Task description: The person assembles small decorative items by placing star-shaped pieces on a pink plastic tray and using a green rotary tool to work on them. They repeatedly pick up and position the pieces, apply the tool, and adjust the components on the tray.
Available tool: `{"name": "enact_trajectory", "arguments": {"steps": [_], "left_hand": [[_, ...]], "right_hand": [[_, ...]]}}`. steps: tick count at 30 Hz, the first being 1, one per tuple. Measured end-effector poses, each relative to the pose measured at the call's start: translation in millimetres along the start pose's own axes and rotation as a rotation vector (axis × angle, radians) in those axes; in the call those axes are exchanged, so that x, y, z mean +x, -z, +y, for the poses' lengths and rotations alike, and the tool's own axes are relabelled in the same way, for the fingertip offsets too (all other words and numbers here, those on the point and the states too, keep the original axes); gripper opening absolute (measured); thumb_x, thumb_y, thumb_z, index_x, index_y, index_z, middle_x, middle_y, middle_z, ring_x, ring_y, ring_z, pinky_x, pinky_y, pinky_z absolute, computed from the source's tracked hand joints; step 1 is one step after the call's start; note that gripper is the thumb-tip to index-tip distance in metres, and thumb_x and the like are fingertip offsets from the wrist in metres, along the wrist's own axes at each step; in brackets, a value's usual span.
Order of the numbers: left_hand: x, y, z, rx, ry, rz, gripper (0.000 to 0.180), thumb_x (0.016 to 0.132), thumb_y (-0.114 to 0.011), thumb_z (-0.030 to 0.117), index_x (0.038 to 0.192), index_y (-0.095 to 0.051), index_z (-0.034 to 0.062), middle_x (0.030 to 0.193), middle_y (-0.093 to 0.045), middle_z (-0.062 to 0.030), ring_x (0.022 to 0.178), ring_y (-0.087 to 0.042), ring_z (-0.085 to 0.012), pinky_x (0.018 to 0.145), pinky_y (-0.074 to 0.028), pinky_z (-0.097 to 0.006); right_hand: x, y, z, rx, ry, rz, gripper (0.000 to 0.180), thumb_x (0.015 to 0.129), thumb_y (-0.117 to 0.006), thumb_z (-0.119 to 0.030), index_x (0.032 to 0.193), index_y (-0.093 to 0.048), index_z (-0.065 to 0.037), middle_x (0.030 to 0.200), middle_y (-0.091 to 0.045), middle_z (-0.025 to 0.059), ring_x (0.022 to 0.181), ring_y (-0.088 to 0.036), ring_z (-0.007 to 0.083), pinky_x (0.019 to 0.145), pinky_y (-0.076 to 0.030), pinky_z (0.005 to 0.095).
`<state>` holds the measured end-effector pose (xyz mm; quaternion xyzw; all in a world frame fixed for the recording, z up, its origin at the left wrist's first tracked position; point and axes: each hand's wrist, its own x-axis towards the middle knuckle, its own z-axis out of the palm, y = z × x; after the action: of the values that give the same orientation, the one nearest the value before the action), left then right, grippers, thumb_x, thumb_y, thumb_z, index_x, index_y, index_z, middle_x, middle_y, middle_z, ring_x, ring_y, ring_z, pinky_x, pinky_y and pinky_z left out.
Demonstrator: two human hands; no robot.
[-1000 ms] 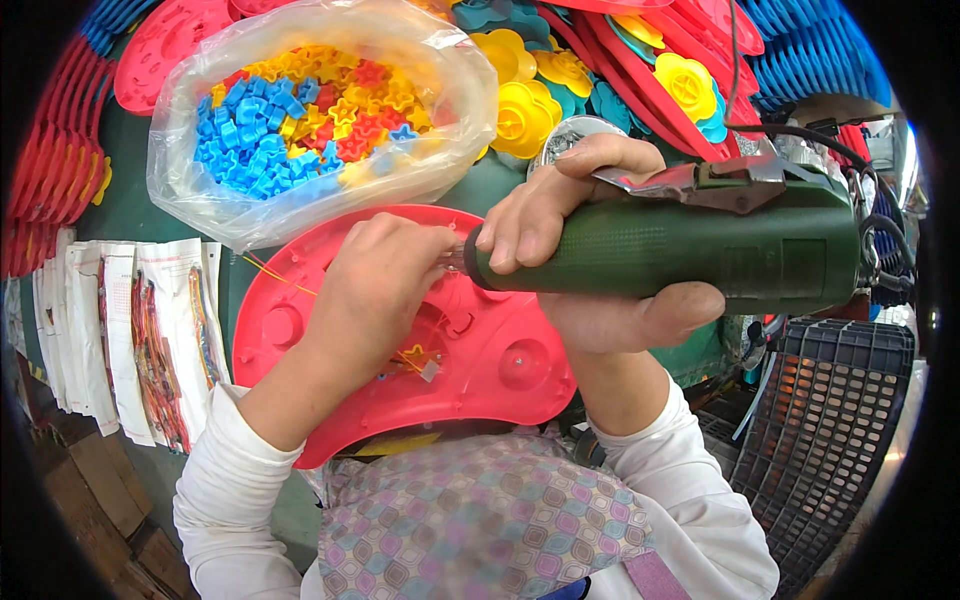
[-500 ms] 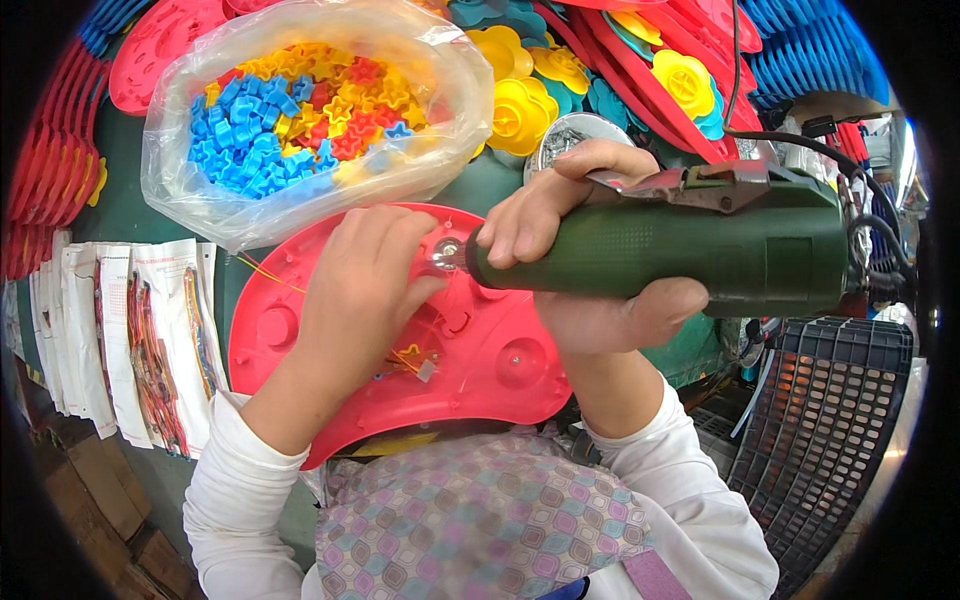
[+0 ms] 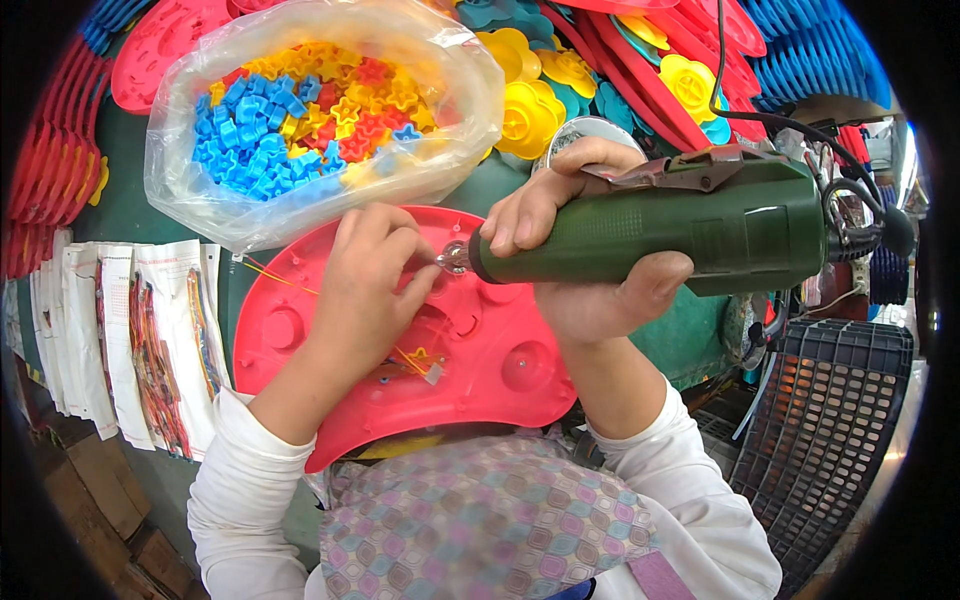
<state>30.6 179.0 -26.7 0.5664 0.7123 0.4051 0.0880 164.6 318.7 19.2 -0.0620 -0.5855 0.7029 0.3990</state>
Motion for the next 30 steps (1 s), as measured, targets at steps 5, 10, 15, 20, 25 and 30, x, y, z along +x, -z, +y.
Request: {"name": "enact_trajectory", "arguments": {"steps": [5,10,15,20,25,30], "left_hand": [[0,0,-1,0.006,-0.016,0.014,0.024,0.073,-0.081,-0.001,0.088,-0.063,0.0036,0.1,-0.057,-0.0105,0.098,-0.056,-0.0324,0.083,-0.05,-0.042],[0,0,-4,-0.001,-0.049,-0.002,0.025,0.073,-0.08,-0.002,0.09,-0.063,0.0038,0.099,-0.057,-0.0105,0.098,-0.057,-0.0327,0.083,-0.05,-0.043],[-2,-5,-3,0.01,-0.05,0.047,0.025,0.073,-0.08,-0.002,0.092,-0.064,0.0037,0.099,-0.057,-0.0105,0.098,-0.057,-0.0327,0.084,-0.05,-0.044],[-5,-4,-3,0.023,-0.057,0.045,0.024,0.075,-0.079,-0.001,0.094,-0.065,0.0034,0.101,-0.058,-0.0112,0.099,-0.057,-0.0338,0.086,-0.05,-0.044],[0,20,5,-0.059,0.051,-0.132,0.021,0.086,-0.07,0.001,0.107,-0.067,-0.0004,0.112,-0.065,-0.0135,0.109,-0.062,-0.0313,0.096,-0.049,-0.039],[-3,71,9,-0.024,0.05,-0.262,0.015,0.087,-0.065,0.001,0.102,-0.066,0.0005,0.106,-0.064,-0.0178,0.106,-0.061,-0.0378,0.094,-0.05,-0.045]], "right_hand": [[6,-3,0,-0.027,-0.08,-0.086,0.096,0.085,-0.057,-0.085,0.124,-0.05,0.002,0.081,-0.063,0.0119,0.07,-0.065,0.0232,0.07,-0.058,0.0415],[10,-11,7,0.009,-0.123,-0.183,0.099,0.083,-0.054,-0.087,0.126,-0.051,0.002,0.079,-0.061,0.0099,0.069,-0.063,0.0223,0.07,-0.056,0.0408],[-3,-1,-10,0.147,0.08,0.011,0.103,0.082,-0.052,-0.09,0.129,-0.052,0.001,0.078,-0.06,0.008,0.067,-0.062,0.0215,0.069,-0.053,0.0401],[-38,81,-69,-0.038,0.104,0.261,0.098,0.085,-0.05,-0.088,0.129,-0.056,-0.001,0.076,-0.056,0.0061,0.067,-0.058,0.0205,0.069,-0.05,0.038],[-81,137,-76,-0.26,-0.147,0.466,0.069,0.103,-0.045,-0.065,0.121,-0.058,0.001,0.079,-0.059,0.0072,0.07,-0.06,0.021,0.069,-0.051,0.0378],[-77,129,-59,-0.515,-0.007,0.757,0.052,0.106,-0.053,-0.045,0.123,-0.058,0.004,0.094,-0.064,0.008,0.087,-0.065,0.0227,0.08,-0.055,0.0397]]}}
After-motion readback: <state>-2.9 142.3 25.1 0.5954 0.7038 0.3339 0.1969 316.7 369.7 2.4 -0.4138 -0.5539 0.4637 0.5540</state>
